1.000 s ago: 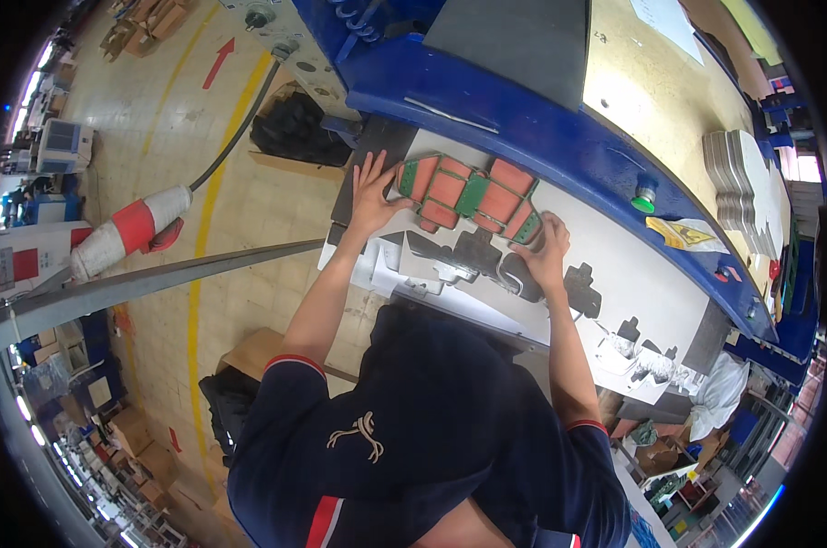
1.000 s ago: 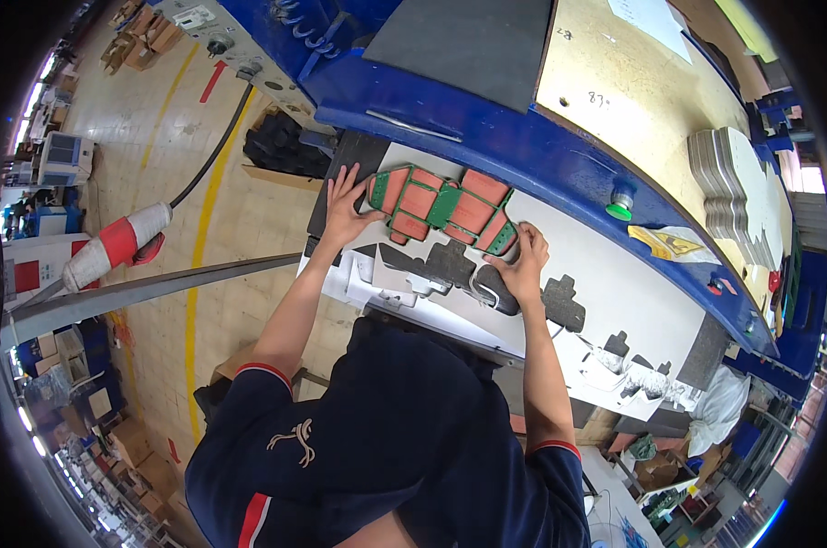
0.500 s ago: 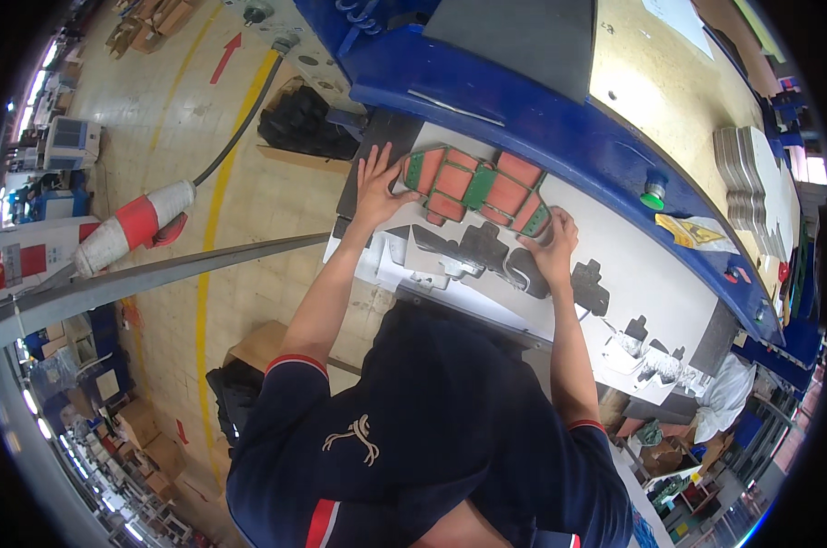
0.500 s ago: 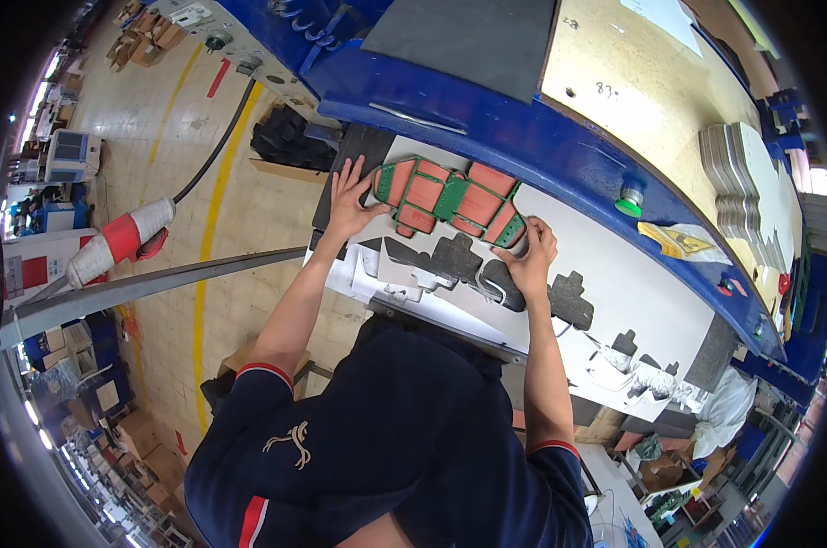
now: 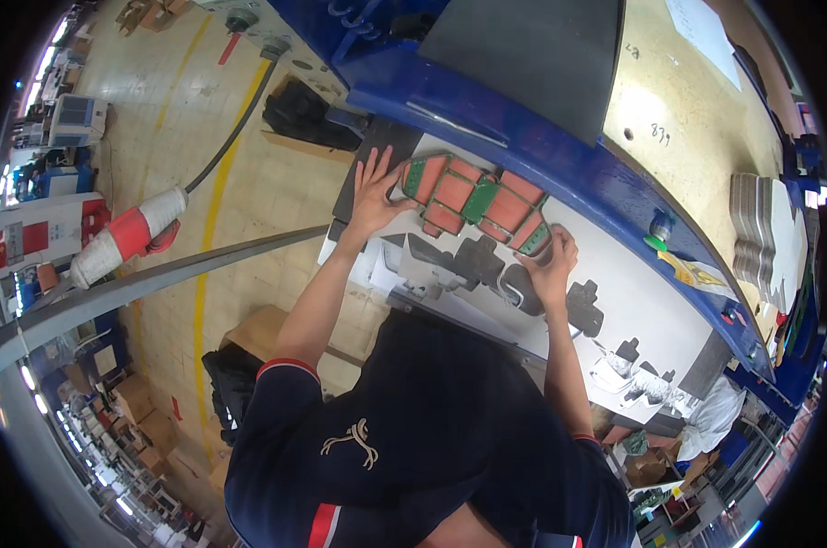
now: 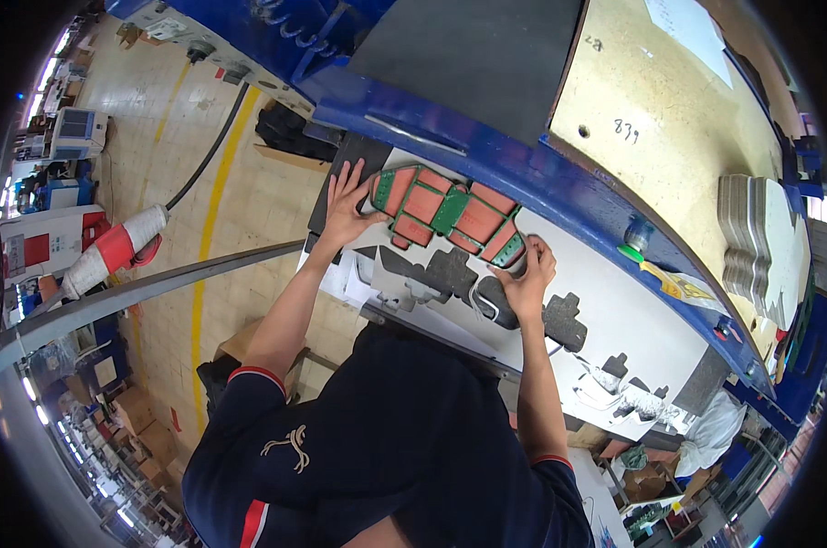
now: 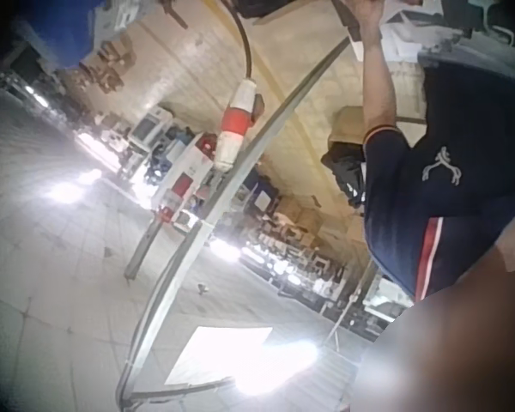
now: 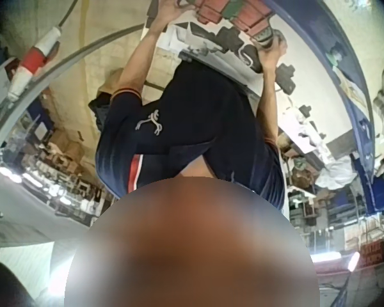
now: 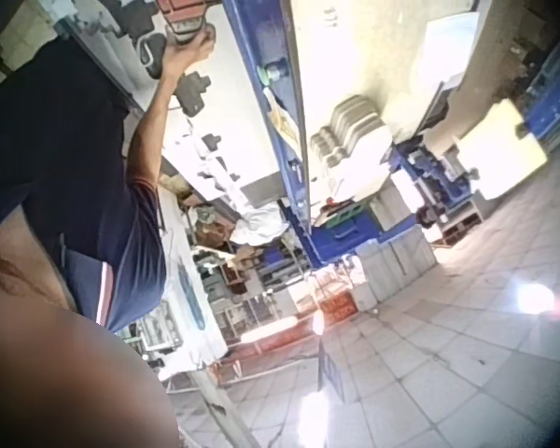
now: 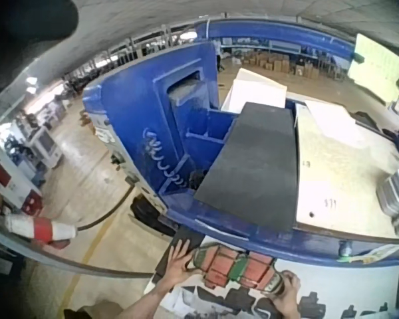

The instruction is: Operator is using a hydraulic clicker press to cut shoe components from a sheet of material using a metal die.

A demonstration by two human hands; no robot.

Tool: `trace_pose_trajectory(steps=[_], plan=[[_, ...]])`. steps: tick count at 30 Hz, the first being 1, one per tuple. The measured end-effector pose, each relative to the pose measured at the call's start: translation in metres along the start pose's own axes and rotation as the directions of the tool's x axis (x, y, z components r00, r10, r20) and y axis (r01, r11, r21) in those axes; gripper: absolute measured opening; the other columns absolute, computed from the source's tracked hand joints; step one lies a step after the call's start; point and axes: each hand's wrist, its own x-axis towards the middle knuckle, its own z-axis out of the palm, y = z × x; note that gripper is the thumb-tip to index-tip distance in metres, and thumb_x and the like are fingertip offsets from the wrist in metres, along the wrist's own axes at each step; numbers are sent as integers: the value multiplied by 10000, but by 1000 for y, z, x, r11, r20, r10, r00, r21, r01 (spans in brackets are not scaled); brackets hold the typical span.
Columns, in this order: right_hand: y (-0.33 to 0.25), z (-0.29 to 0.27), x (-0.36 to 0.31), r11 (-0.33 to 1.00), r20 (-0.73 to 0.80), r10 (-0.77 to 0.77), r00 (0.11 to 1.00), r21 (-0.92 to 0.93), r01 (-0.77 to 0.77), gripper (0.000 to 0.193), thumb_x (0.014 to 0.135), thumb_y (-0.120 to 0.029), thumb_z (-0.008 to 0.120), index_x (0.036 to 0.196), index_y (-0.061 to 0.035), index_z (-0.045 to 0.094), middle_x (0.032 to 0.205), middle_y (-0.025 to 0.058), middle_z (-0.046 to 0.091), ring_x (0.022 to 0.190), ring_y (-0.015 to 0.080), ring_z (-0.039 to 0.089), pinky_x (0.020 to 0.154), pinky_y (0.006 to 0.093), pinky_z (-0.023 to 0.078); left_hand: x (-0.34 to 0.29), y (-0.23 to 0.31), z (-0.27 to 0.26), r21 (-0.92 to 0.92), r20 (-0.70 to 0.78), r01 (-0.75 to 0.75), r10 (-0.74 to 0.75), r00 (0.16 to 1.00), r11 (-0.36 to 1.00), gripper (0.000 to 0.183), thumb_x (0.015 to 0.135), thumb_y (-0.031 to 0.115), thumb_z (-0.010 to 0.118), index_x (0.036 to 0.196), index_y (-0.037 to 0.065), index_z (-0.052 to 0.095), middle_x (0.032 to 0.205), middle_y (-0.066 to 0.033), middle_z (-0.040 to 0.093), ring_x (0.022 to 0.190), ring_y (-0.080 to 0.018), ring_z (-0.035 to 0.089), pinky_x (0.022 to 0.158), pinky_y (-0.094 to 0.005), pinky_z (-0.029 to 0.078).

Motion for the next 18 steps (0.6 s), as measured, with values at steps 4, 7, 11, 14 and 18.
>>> trace_pose_trajectory(steps=[4, 7, 11, 14, 18], plan=[[-1, 0, 1, 999, -9, 16, 1000, 37, -15, 824, 551, -232, 895, 1282, -88, 545, 1276, 99, 481, 1197, 309, 433, 1015, 418, 316, 2, 1, 0, 34, 7, -1, 1, 1000, 999, 826, 609, 434, 820, 1356, 237, 531, 1553, -72, 270, 1454, -298, 158, 1164, -505, 75], [-2, 0, 3, 999, 10, 29, 1000, 23, -29, 835, 550, -238, 895, 1293, -97, 540, 1280, 100, 479, 1200, 309, 430, 1017, 419, 317, 2, 0, 1, 25, 5, -6, 6, 1000, 1000, 833, 616, 450, 812, 1367, 239, 519, 1559, -68, 256, 1455, -305, 150, 1162, -517, 71], [-6, 0, 2, 1000, 27, 21, 999, -13, -21, 879, 553, -233, 895, 1330, -89, 509, 1294, 110, 464, 1214, 318, 419, 1029, 415, 327, 2, 1, -5, 27, 39, -3, 2, 999, 1000, 885, 632, 457, 807, 1412, 218, 466, 1564, -99, 233, 1459, -318, 125, 1160, -526, 68], [-9, -10, -1, 995, 33, 31, 999, 98, -34, 889, 569, -209, 887, 1349, -65, 486, 1320, 124, 438, 1251, 338, 387, 1053, 404, 329, 0, 2, -14, -54, 98, 38, -32, 995, 998, 945, 634, 437, 817, 1446, 171, 414, 1566, -137, 209, 1466, -319, 87, 1161, -525, 67], [17, -47, -10, 976, 64, 142, 988, 158, -150, 701, 719, -162, 815, 1330, -28, 497, 1195, 144, 574, 1062, 274, 580, 932, 363, 468, -26, 45, -14, -28, -294, 13, -21, 956, 1000, 629, 693, 289, 797, 1251, 89, 586, 1401, -156, 442, 1324, -347, 371, 1091, -492, 277]])
